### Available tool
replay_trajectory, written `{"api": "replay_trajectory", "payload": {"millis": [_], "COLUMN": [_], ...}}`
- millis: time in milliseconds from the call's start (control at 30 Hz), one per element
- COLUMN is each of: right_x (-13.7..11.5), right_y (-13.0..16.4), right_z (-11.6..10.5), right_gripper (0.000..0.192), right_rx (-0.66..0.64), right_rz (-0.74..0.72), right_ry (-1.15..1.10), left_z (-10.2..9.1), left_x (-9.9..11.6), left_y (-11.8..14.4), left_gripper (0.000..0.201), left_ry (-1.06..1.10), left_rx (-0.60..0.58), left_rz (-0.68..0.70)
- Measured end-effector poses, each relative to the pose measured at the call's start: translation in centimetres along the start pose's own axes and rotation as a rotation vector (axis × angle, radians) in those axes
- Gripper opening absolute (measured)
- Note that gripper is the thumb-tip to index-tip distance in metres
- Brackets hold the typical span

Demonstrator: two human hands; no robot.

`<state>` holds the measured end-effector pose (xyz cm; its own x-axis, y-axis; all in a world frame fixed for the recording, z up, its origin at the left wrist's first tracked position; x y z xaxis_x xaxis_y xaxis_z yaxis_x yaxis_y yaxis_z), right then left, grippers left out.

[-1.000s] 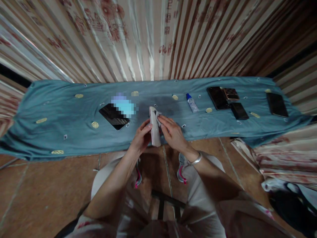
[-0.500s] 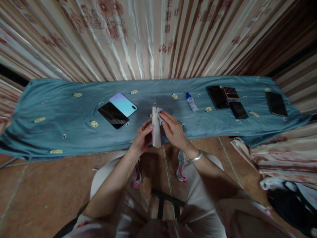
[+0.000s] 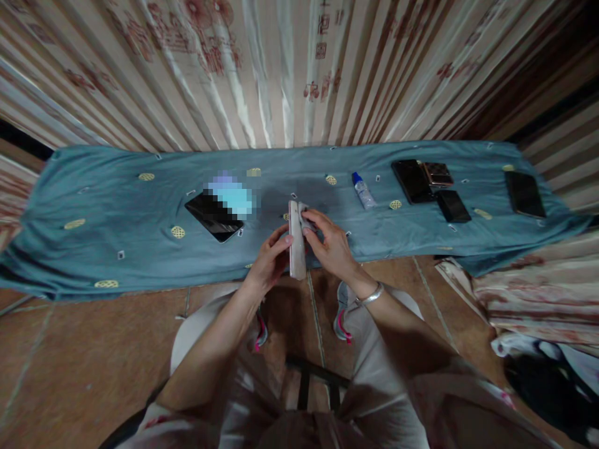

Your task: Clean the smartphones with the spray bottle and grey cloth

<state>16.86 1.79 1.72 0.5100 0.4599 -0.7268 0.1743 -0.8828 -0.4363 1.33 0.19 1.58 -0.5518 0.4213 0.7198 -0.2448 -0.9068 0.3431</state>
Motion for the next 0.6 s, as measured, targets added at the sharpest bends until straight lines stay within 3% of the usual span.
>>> {"api": "replay_trajectory", "payload": {"millis": [267,600], "right_x": [-0.2,-1.4], "right_y": [-0.2,0.4], "right_z": [-0.3,-0.6], "right_gripper": [0.028,0.036], "right_rx": [0.030,0.042], "right_rz": [-0.037,-0.083], "right_ry": [0.055,0.109], "left_z": [0.0,0.3], "left_x": [0.2,0.2], "left_y": [0.1,0.1], "left_gripper": [0.065,0.062], "left_ry": [-0.012,-0.003], "left_rx": [0.003,-0.001], "left_rz": [0.014,0.009]}}
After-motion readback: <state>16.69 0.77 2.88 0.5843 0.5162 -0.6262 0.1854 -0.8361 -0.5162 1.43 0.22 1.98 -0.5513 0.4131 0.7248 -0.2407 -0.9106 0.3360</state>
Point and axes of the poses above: each hand's wrist, its own y-axis away from the middle knuckle, its own z-axis out of the palm, x = y × z, the point moved 2 cm from there along -y, towards the middle knuckle, and after that the axes turned 1 degree about -x, right-handed, at the moved point
